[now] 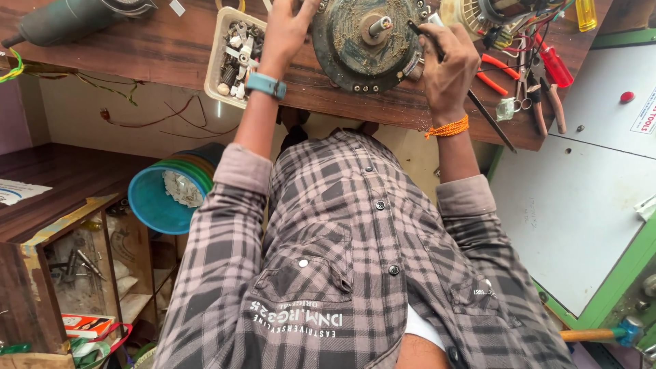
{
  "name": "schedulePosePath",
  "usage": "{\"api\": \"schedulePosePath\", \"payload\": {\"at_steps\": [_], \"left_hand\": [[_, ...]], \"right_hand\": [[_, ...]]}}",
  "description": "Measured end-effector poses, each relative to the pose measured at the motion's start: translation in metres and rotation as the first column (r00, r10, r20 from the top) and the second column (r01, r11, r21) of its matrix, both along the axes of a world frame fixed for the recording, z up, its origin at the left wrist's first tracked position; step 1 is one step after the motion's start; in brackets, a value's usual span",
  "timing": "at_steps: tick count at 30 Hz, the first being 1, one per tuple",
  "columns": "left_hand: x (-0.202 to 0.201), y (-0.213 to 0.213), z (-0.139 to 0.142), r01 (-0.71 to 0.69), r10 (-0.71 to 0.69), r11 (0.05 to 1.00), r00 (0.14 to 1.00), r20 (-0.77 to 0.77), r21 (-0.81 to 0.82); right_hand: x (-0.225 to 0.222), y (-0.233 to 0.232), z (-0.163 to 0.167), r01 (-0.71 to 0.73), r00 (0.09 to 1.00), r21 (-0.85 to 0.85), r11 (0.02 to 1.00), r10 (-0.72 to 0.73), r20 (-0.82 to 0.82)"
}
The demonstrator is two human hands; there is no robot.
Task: The person works on a motor housing at a workbench, using a screwdriver to loosen screws around the circular motor cover, removing small screws and placing them in a parts tray, then using a brush and pliers to clean and handle components as the motor assembly is taken apart.
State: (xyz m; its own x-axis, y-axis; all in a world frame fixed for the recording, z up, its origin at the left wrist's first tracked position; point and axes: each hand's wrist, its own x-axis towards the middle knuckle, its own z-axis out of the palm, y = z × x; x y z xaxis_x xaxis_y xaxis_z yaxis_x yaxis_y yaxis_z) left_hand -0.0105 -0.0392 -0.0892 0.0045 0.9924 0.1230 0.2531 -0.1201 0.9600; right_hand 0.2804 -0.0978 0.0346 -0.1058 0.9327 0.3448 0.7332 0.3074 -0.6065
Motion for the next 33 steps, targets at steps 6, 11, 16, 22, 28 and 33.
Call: {"api": "schedulePosePath", "payload": {"at_steps": [6, 11, 16, 22, 28, 33], "left_hand": [[-0.005, -0.057, 0.015, 0.012, 0.094, 0.906, 0.969, 0.229, -0.423], [-0.004, -0.079, 0.009, -0.043, 0.186, 0.880, 0.948, 0.259, -0.474], [0.004, -0.088, 0.002, -0.069, 0.235, 0.890, 0.917, 0.324, -0.450], [0.014, -0.093, 0.001, -0.124, 0.341, 0.870, 0.851, 0.400, -0.478], [0.017, -0.093, 0.002, -0.143, 0.380, 0.874, 0.798, 0.468, -0.465], [0.018, -0.088, 0.006, -0.141, 0.377, 0.883, 0.781, 0.498, -0.447]], "right_hand": [[0.018, 0.002, -0.016, -0.081, 0.990, 0.078, 0.994, 0.071, 0.119], [0.024, 0.007, -0.011, -0.122, 0.986, 0.031, 0.992, 0.117, 0.122], [0.025, 0.014, -0.002, -0.191, 0.957, -0.007, 0.982, 0.188, 0.220], [0.031, 0.023, -0.006, -0.212, 0.969, -0.007, 0.977, 0.211, 0.129], [0.043, 0.020, 0.004, -0.196, 0.973, 0.042, 0.980, 0.199, -0.117], [0.037, 0.016, 0.000, -0.212, 0.977, 0.060, 0.975, 0.210, 0.042]]}}
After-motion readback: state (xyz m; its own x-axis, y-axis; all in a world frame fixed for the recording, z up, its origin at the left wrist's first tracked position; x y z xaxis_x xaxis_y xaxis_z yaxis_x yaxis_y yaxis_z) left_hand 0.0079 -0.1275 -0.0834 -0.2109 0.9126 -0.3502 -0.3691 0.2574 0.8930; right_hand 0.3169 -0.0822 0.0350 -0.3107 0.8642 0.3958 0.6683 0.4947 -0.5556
